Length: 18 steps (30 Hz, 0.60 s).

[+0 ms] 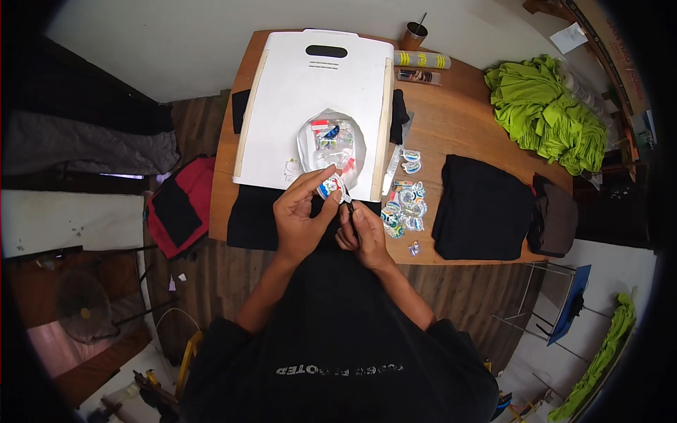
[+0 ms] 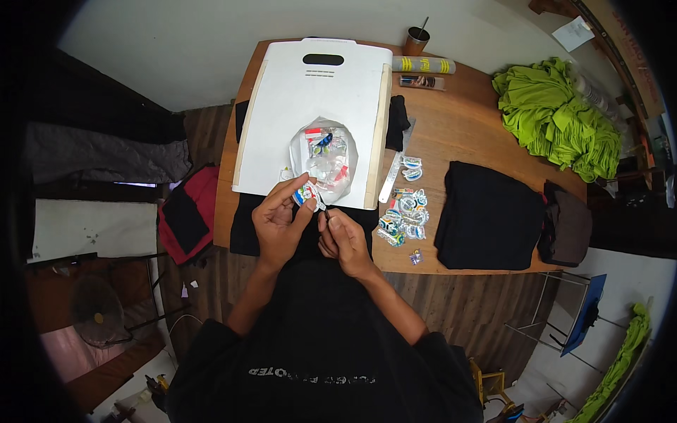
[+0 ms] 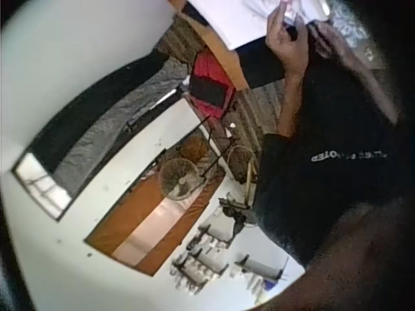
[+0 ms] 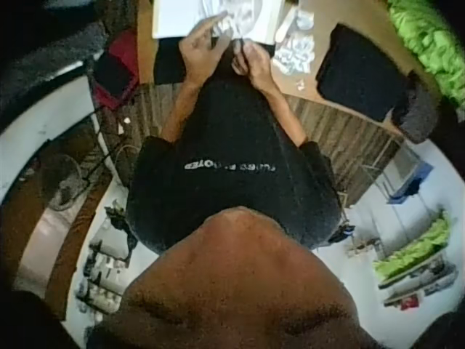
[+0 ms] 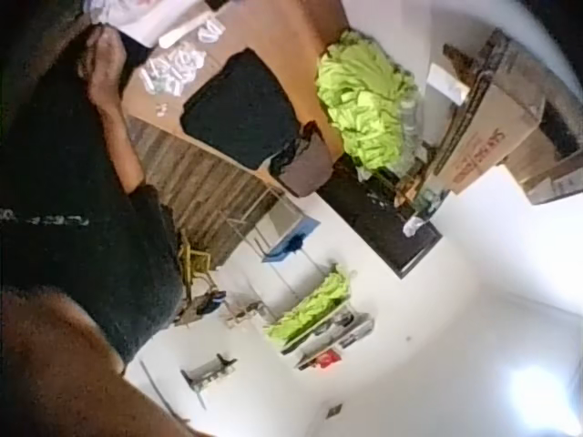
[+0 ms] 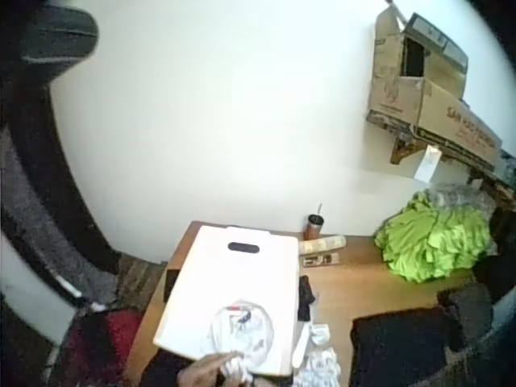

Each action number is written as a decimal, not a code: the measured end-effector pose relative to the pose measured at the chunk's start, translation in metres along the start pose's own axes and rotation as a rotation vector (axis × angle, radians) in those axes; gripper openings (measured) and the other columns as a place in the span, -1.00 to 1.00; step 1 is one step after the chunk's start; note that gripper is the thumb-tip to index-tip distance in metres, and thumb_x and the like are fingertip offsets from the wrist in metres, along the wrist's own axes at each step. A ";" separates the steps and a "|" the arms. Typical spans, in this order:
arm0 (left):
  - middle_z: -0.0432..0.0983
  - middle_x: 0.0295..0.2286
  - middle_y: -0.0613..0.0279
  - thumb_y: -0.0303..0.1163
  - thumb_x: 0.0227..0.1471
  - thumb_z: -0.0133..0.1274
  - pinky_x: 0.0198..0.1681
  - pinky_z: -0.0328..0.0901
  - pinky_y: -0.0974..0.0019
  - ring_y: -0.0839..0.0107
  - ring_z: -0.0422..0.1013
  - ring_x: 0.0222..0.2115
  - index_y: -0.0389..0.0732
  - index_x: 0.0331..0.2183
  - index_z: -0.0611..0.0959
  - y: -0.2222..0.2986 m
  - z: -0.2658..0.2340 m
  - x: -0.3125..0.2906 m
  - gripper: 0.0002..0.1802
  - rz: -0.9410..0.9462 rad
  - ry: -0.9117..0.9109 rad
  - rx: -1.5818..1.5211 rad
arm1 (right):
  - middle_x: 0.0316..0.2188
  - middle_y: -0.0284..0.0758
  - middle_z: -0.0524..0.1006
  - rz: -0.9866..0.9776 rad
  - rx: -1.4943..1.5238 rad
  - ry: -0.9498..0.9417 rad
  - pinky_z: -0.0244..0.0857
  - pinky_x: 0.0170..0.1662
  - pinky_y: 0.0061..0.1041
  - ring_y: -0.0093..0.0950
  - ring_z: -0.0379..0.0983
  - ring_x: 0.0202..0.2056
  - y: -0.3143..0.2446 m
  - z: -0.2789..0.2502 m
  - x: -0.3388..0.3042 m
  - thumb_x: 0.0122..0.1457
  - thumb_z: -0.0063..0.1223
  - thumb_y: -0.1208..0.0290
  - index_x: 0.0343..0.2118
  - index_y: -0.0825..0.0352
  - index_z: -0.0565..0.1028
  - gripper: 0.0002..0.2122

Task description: Cutting out individual stickers from a sheet using scissors.

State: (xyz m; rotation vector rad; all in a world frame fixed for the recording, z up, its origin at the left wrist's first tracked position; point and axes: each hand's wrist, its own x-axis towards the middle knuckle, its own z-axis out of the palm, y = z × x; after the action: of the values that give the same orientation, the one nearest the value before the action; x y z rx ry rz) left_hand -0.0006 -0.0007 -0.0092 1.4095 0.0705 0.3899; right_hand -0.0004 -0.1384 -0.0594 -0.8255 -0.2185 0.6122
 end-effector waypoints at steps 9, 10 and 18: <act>0.46 -0.14 0.05 -0.78 -0.03 0.08 -0.04 0.30 0.46 0.45 0.40 -0.12 -0.49 -0.05 0.53 0.000 -0.001 0.000 -0.58 -0.025 -0.011 -0.023 | -0.75 -0.55 0.07 0.008 0.023 0.002 -0.15 -0.64 -0.68 -0.74 -0.11 -0.75 -0.001 0.001 -0.001 0.39 -0.34 0.15 -0.31 0.34 0.31 -0.68; 0.46 -0.14 0.05 -0.78 -0.03 0.07 -0.04 0.30 0.46 0.45 0.40 -0.12 -0.49 -0.05 0.53 0.000 -0.001 0.000 -0.58 0.012 -0.090 -0.018 | -0.75 -0.55 0.07 -0.055 0.066 -0.042 -0.15 -0.64 -0.68 -0.74 -0.11 -0.75 -0.001 0.001 -0.001 0.39 -0.34 0.15 -0.31 0.34 0.31 -0.68; 0.46 -0.13 0.04 -0.77 -0.03 0.07 -0.04 0.30 0.46 0.45 0.41 -0.12 -0.49 -0.05 0.53 0.001 -0.001 0.000 -0.57 -0.019 -0.027 -0.036 | -0.75 -0.55 0.07 0.002 0.020 0.009 -0.15 -0.65 -0.68 -0.73 -0.11 -0.76 0.000 0.001 -0.001 0.40 -0.36 0.16 -0.32 0.34 0.31 -0.68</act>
State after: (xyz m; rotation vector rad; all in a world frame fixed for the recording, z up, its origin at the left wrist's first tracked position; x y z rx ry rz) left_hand -0.0006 0.0003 -0.0088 1.3770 0.0544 0.3542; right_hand -0.0011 -0.1384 -0.0589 -0.8090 -0.2032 0.6115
